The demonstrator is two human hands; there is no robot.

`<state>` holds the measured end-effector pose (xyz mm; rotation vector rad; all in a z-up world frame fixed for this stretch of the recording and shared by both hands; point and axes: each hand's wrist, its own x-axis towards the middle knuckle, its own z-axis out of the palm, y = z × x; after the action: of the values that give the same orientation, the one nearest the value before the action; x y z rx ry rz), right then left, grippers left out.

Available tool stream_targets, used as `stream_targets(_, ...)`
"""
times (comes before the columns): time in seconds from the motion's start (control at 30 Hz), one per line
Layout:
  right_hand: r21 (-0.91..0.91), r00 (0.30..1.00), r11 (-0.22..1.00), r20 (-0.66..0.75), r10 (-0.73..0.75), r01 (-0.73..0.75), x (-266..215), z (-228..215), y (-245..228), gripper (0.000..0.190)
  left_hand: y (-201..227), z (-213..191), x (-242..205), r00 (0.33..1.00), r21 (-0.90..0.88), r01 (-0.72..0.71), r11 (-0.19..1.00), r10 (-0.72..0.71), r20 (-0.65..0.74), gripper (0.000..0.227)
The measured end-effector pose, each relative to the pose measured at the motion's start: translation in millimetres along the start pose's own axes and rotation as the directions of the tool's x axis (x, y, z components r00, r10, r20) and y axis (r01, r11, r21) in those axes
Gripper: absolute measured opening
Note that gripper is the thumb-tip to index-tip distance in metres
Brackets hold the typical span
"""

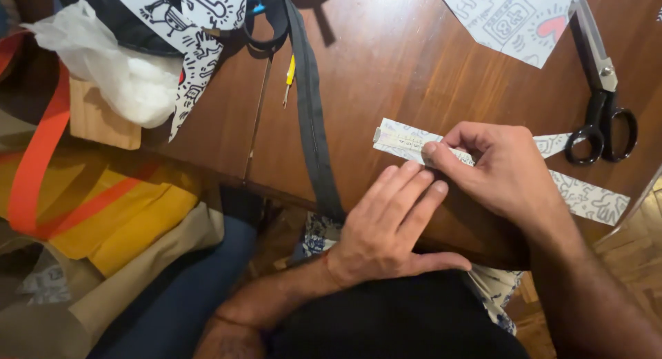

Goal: Measuring, marking, and cutting paper patterns on a wooden table

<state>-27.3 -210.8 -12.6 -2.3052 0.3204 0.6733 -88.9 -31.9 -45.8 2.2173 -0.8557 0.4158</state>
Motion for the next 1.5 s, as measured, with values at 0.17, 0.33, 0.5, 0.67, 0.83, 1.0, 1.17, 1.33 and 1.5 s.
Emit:
stream_targets(0.17,0.019,0.998,0.998,-0.026,-0.063,0.064,2,4,12,0.029,-11,3,-2,0.986,0.124,0.138,0.983,-0.147,0.073,0.100)
stream_targets(0.33,0.032,0.998,0.998,-0.033,-0.046,0.047,2,3,12,0.029,-12,10,-6,0.976,0.259,0.133,0.957,-0.172,0.134,0.108)
stream_targets(0.5,0.180,0.999,0.983,-0.003,-0.042,0.042,2,-1,5,0.025,-12,12,-7,0.972,0.276,0.142,0.951,-0.187,0.144,0.110)
stream_targets(0.67,0.299,0.999,0.954,0.039,-0.029,0.016,3,-5,4,0.016,-12,12,-6,0.967,0.274,0.156,0.949,-0.204,0.155,0.109)
stream_targets(0.83,0.260,0.998,0.965,0.058,0.009,-0.024,6,-6,5,0.015,-14,13,-8,0.965,0.305,0.122,0.945,-0.184,0.185,0.106)
stream_targets(1.0,0.177,0.995,0.983,0.089,0.034,-0.050,7,-9,0,0.016,-14,17,-12,0.966,0.328,0.126,0.936,-0.191,0.175,0.104)
stream_targets(1.17,0.195,0.996,0.980,0.084,0.032,-0.048,8,-6,2,0.017,-14,16,-11,0.964,0.320,0.128,0.939,-0.194,0.183,0.105)
stream_targets(1.33,0.333,0.994,0.942,0.112,0.012,-0.048,6,-15,12,0.014,-13,12,-6,0.967,0.324,0.109,0.940,-0.176,0.186,0.109)
stream_targets(1.5,0.101,0.992,0.987,0.045,0.119,-0.123,-12,-37,28,0.012,-10,9,2,0.959,0.339,0.113,0.934,-0.192,0.208,0.101)
